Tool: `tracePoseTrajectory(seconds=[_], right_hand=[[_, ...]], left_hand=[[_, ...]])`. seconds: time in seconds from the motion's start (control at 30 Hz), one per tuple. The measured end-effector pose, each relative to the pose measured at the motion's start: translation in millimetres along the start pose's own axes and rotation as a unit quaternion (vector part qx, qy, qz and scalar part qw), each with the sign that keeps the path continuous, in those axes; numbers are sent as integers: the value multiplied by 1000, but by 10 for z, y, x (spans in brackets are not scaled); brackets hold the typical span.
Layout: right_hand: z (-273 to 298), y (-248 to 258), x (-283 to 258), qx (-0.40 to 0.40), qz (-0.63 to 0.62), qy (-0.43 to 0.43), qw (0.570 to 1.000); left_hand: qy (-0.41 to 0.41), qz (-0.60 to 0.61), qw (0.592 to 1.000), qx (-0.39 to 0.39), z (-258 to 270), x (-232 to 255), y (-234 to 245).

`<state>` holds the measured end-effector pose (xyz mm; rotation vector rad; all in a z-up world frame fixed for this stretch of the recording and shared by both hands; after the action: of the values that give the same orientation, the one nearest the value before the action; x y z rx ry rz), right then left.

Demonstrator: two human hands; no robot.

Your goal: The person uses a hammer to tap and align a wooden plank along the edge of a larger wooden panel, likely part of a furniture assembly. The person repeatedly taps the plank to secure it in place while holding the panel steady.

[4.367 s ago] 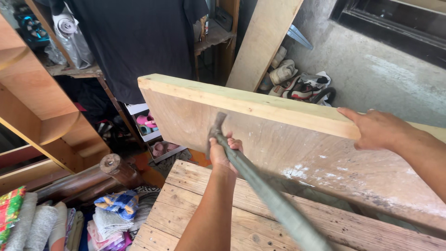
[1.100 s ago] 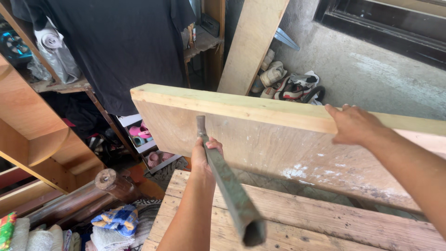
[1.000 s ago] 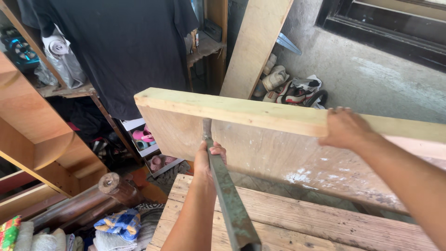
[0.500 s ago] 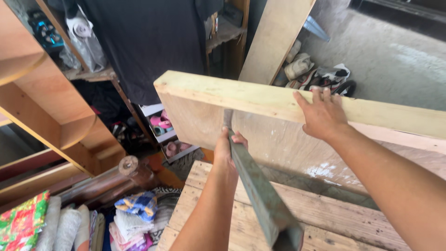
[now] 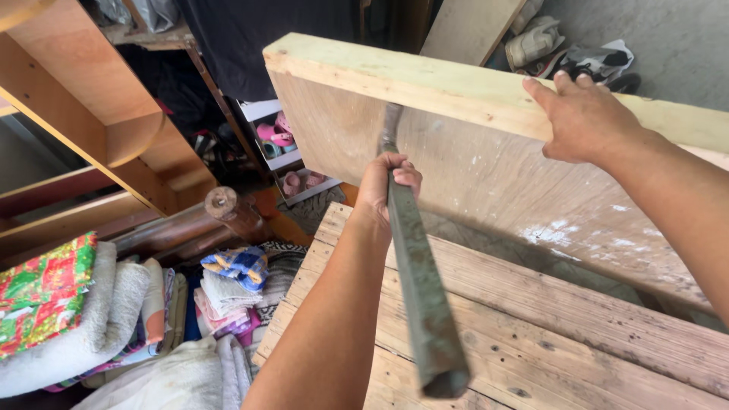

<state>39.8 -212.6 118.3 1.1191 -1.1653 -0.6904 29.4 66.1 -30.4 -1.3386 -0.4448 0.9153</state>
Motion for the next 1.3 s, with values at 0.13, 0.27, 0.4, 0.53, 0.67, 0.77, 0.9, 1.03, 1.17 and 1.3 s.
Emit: tracePoseTrajectory(seconds=[0.13,0.27,0.4,0.53,0.67,0.77,0.9,1.03,1.17,1.3], right_hand=[[19,-22,7,19,30,19,999],[10,-45,12,0,16,2,1000],[-32,-37,-14,-13,11,-10,1000],[-26,-4,-14,-30,0,-17,999],[1,22,-39,-13,-14,-13,1000],[-11,26,-16,-17,-13,-18,1000],[13,10,-81,-30,-32,-34,998],[14,106,-76,-29,-37,-26,999],[59,151,-118,-10,-48,-29,998],[81,155,-116,-6,-60,-34,998]], left_hand=[[-127,5,991,33,-65,64,-16],[-76,-46,995,35,55,170,-14],[-18,-84,995,45,168,235,87],[-111,-37,992,41,75,219,54],[-50,-50,997,30,219,224,30],[-26,-161,987,10,342,214,39],[-86,-183,979,8,309,138,7],[-83,-16,996,-34,177,47,-62],[-236,-29,967,91,188,76,38],[-220,-59,961,154,151,193,-68]])
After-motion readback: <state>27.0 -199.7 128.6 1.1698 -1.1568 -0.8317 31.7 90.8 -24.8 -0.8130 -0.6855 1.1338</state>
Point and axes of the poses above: each hand's wrist, its own z-axis away from the middle knuckle, its own y-axis out of the back of the hand, x = y × z, the point moved 1 cm from there along -z, towards the middle knuckle, and after that the axes turned 3 degrees about y, right-handed, at the moved point
